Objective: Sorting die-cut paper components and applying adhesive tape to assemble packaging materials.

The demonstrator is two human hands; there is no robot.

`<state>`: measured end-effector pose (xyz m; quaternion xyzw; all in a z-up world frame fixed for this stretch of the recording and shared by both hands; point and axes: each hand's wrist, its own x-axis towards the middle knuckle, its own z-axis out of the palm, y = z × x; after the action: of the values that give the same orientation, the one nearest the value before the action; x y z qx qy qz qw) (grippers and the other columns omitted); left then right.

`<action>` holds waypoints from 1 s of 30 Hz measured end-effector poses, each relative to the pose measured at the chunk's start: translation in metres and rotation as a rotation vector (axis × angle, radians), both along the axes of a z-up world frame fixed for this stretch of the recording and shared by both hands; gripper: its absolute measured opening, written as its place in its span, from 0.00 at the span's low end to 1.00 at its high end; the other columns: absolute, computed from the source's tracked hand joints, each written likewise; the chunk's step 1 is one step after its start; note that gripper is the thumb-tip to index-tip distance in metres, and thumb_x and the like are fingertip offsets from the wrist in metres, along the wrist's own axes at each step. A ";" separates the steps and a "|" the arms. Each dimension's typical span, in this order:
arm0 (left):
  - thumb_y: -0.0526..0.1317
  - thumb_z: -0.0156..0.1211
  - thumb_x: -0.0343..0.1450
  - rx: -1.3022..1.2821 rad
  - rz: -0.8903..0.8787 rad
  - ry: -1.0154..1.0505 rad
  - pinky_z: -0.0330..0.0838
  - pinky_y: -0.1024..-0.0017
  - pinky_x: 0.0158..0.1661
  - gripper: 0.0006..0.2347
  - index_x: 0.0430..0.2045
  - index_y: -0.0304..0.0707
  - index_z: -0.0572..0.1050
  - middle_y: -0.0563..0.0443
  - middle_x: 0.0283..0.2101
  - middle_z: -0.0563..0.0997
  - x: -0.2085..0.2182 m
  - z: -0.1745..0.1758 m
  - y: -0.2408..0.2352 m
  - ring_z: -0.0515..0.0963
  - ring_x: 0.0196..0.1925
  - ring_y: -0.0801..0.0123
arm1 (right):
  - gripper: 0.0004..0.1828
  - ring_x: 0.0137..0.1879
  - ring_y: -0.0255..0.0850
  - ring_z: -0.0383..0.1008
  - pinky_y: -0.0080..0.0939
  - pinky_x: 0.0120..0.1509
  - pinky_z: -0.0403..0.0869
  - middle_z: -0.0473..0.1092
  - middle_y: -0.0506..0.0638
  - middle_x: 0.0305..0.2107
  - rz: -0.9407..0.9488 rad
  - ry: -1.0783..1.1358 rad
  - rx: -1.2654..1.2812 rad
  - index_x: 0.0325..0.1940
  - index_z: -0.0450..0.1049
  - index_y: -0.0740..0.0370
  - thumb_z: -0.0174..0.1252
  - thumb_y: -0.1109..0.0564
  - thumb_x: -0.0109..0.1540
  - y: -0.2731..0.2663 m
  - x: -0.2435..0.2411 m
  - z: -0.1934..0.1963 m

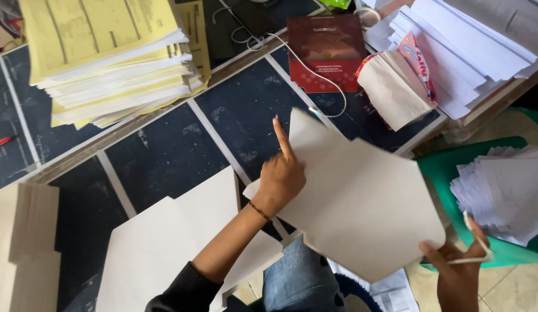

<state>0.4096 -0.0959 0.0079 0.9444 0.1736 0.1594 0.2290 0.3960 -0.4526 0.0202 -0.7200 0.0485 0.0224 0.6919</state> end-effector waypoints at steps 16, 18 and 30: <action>0.33 0.51 0.68 -0.306 -0.022 0.380 0.66 0.66 0.33 0.49 0.78 0.29 0.19 0.55 0.22 0.78 0.167 -0.025 0.081 0.73 0.22 0.64 | 0.48 0.52 0.45 0.76 0.59 0.51 0.82 0.74 0.63 0.46 -0.029 0.058 0.156 0.83 0.47 0.43 0.63 0.65 0.65 0.079 0.047 -0.061; 0.37 0.56 0.70 -0.283 -0.030 0.344 0.68 0.66 0.30 0.50 0.78 0.29 0.18 0.53 0.23 0.79 0.178 -0.042 0.093 0.75 0.21 0.63 | 0.49 0.56 0.46 0.76 0.57 0.52 0.82 0.74 0.64 0.53 -0.026 0.054 0.154 0.82 0.46 0.44 0.63 0.65 0.64 0.088 0.050 -0.061; 0.41 0.63 0.74 -0.178 -0.027 0.311 0.61 0.71 0.22 0.51 0.78 0.26 0.23 0.54 0.17 0.75 0.130 -0.049 0.097 0.69 0.16 0.69 | 0.46 0.61 0.54 0.76 0.59 0.49 0.80 0.74 0.67 0.59 0.036 0.144 0.096 0.79 0.47 0.48 0.63 0.64 0.62 0.085 0.035 -0.067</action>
<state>0.5393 0.0011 -0.0414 0.9360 0.2077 -0.0074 0.2841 0.4310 -0.3673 -0.0469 -0.6833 0.0837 0.0888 0.7198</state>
